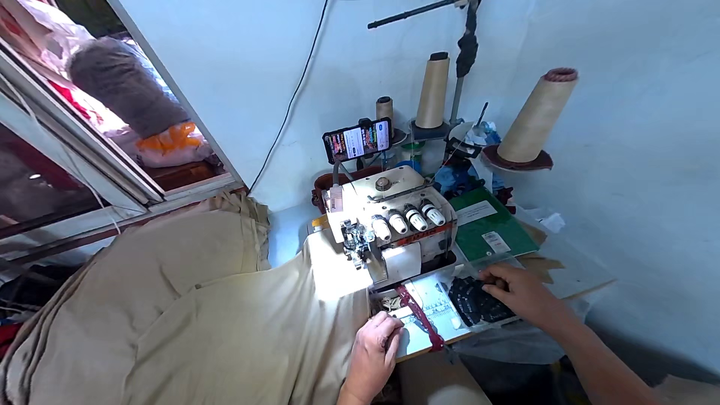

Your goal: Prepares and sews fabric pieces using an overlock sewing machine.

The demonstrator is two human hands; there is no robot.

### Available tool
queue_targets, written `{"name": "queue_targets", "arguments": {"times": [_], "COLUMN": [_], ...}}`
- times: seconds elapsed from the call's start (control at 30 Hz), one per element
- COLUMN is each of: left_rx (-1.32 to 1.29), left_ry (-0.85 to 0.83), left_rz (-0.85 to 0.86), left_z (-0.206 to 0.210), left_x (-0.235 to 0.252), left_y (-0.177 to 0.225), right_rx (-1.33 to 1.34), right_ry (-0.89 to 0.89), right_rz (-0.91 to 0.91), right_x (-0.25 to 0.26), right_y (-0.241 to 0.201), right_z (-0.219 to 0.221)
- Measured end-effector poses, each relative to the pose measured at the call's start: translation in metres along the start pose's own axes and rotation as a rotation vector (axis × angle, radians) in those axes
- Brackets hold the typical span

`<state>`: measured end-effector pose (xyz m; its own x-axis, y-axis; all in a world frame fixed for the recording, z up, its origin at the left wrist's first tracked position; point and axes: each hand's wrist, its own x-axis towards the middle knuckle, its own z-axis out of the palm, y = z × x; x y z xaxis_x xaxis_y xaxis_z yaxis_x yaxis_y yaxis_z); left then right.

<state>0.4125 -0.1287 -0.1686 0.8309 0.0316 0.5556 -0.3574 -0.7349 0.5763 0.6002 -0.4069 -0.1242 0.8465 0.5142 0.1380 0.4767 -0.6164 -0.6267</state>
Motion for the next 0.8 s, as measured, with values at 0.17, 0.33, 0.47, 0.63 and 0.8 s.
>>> {"name": "queue_targets", "arguments": {"times": [0.17,0.33,0.47,0.63,0.8], "left_rx": [0.005,0.009,0.011,0.012,0.015], "left_ry": [-0.002,-0.002,0.002,-0.001,-0.005], "left_rz": [0.0,-0.003,0.003,-0.003,-0.004], "left_z": [0.0,-0.001,0.0,0.0,-0.001], "left_x": [-0.001,0.0,-0.001,-0.001,0.0], "left_y": [0.0,0.001,0.001,0.001,0.002], "right_rx": [-0.012,-0.021,-0.092,-0.066,-0.128], "right_ry": [0.048,0.044,-0.055,-0.049,-0.13], "right_rz": [-0.023,-0.091,-0.092,0.027,0.033], "right_x": [0.0,-0.005,-0.008,-0.005,0.001], "right_y": [-0.002,-0.002,-0.005,-0.012,-0.013], "right_z": [0.005,0.007,0.006,0.005,0.012]}}
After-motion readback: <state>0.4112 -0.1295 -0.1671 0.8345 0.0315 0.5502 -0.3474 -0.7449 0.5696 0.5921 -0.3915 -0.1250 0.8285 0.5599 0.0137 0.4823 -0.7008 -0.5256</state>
